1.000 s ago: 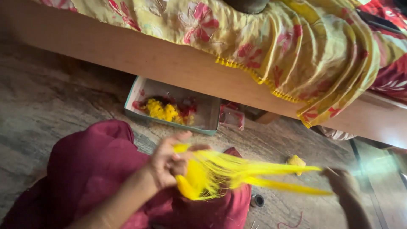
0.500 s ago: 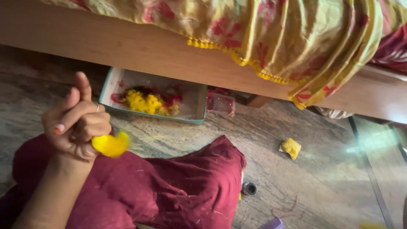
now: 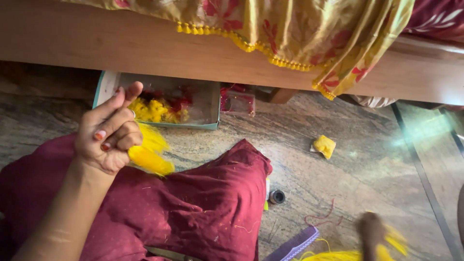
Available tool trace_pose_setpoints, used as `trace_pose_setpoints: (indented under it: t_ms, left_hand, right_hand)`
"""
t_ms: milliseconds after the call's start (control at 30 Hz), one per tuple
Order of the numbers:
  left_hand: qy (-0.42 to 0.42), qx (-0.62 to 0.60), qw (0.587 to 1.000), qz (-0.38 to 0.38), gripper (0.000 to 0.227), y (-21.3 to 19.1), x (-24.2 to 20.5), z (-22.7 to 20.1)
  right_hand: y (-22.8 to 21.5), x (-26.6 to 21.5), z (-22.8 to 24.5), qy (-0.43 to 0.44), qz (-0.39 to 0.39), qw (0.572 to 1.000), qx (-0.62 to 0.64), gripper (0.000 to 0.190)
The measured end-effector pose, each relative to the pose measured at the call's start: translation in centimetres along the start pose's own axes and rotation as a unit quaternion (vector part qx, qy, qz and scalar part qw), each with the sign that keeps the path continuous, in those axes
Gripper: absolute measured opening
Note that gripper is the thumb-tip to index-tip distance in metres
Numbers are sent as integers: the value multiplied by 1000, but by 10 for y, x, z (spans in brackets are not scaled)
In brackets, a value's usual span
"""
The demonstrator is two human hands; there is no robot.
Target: The recorder uses a comb to brush and align strands of yellow synthetic yarn or fiber.
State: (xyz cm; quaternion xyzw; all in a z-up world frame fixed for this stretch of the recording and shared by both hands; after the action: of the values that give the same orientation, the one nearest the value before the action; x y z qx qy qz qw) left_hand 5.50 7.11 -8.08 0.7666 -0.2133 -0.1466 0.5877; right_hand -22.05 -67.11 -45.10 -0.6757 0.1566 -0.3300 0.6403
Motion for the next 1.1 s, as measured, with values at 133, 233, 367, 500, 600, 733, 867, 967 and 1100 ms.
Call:
trace_pose_setpoints:
  t_ms: [133,233,367,500,600,733,867,967,1100]
  left_hand:
    - [-2,27,1000,6,34,11,6,11]
    - [13,65,998,-6,35,19,6,15]
    - [17,140,990,-19,36,36,14,14]
    - [40,305,951,-11,34,71,26,13]
    - [10,253,967,36,32,80,42,14]
    - [46,267,961,52,37,106,55,15]
    - [143,460,875,57,43,126,60,9]
    - [145,668,729,32,48,158,46,11]
    - [200,748,599,203,57,167,52,19]
  right_hand:
    - [24,-31,71,-3,-22,1000,-17,24]
    - [32,-49,133,-9,-37,999,-22,24]
    - [16,-63,167,82,-32,996,25,31]
    - [-44,-46,194,122,76,988,-60,41]
    - [-74,-28,208,89,78,989,-86,37]
    - [-152,4,273,22,-30,997,-63,39]
    - [-278,20,371,-132,-163,936,284,28]
    - [-367,3,444,-150,21,800,580,20]
    - [-471,-41,519,-194,200,585,762,24]
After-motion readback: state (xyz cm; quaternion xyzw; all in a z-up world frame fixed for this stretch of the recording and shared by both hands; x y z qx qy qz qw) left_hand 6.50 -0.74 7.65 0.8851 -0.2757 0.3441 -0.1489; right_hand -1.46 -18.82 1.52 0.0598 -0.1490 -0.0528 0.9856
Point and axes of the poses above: each hand's wrist, its own x-axis towards the middle knuckle, its own y-axis out of the palm, z = x × y, the point moved 3 cm from there along x, towards the middle knuckle, and after that the axes turned 8 degrees about -z, right-handed, at the moved point
